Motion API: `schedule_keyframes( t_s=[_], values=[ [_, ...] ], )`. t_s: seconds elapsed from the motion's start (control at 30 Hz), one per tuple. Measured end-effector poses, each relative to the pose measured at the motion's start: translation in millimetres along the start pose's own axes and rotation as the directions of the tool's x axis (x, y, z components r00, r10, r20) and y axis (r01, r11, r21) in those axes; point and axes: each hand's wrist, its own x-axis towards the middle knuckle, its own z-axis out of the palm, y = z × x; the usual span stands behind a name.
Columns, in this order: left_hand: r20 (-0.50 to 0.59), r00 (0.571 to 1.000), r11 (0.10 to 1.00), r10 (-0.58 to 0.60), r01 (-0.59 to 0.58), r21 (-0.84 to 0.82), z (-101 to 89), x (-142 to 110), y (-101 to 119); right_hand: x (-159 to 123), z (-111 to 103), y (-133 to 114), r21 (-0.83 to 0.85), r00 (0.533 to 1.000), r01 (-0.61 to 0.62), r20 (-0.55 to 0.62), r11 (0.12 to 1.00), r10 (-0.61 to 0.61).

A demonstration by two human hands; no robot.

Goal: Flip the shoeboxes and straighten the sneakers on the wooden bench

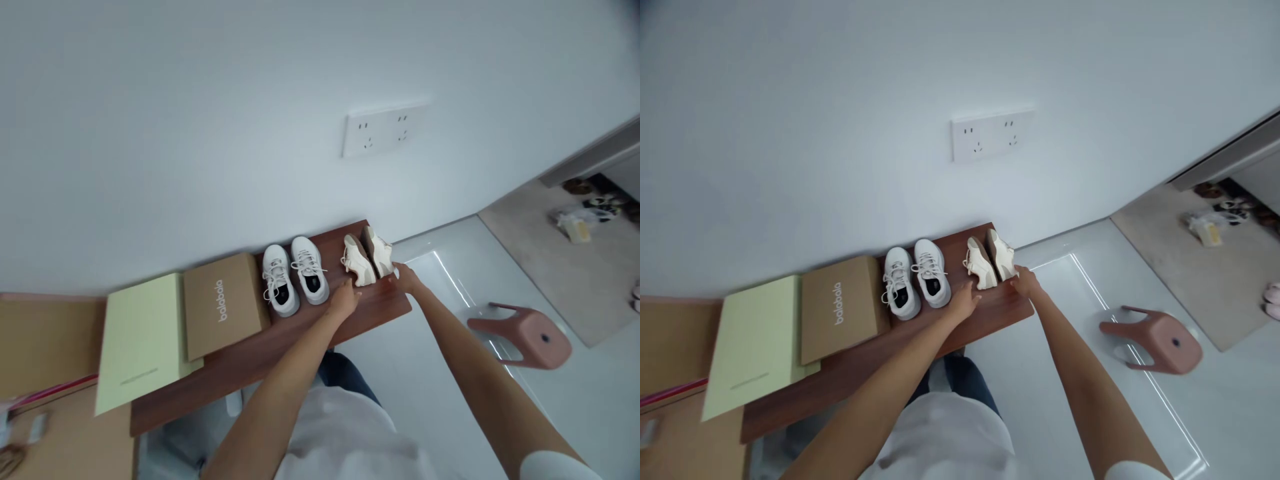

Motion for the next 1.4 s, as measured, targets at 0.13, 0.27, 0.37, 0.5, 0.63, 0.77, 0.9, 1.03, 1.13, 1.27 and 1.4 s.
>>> schedule_keyframes(
  t_s=[0.13,0.27,0.37,0.5,0.63,0.77,0.9,1.03,1.13,1.27,1.4],
  values=[
    [0.001,0.994,0.989,-0.107,0.107,-0.103,16.3,31,6,6,2,-4,0.056,0.998,-0.047,0.055,0.997,0.044],
    [0.036,0.994,0.972,-0.103,0.108,-0.209,20.9,45,6,8,-4,-14,0.093,0.997,-0.029,0.075,0.995,0.022],
    [0.011,0.995,0.969,-0.096,0.096,-0.226,19.3,45,4,9,-11,-17,0.146,0.997,0.011,0.07,0.989,-0.021],
    [-0.006,0.998,0.969,-0.063,0.06,-0.238,9.7,38,1,9,-22,-20,0.094,0.994,0.092,0.057,0.991,-0.097],
    [-0.031,0.999,0.987,-0.019,0.014,-0.159,-4.7,29,4,8,-31,-30,-0.024,0.978,0.208,0.036,0.978,-0.207],
    [-0.037,0.999,0.999,0.006,-0.004,0.041,-16.7,22,12,6,-39,-45,-0.134,0.963,0.268,0.019,0.954,-0.268],
    [0.037,0.999,0.978,-0.001,-0.007,0.208,-24.3,20,20,6,-43,-60,-0.203,0.964,0.259,-0.002,0.944,-0.265],
    [0.06,0.998,0.959,-0.021,0.004,0.284,-29.3,24,22,10,-42,-68,-0.233,0.96,0.275,0.018,0.933,-0.278],
    [0.065,0.998,0.95,-0.015,-0.006,0.313,-31.0,28,20,12,-39,-72,-0.242,0.958,0.285,0.034,0.927,-0.286],
    [0.078,0.997,0.941,0.004,-0.03,0.338,-30.9,31,17,14,-34,-74,-0.242,0.96,0.28,0.057,0.929,-0.274],
    [0.081,0.997,0.937,0.008,-0.036,0.348,-30.6,32,15,16,-30,-75,-0.243,0.962,0.272,0.08,0.931,-0.26]
  ],
)
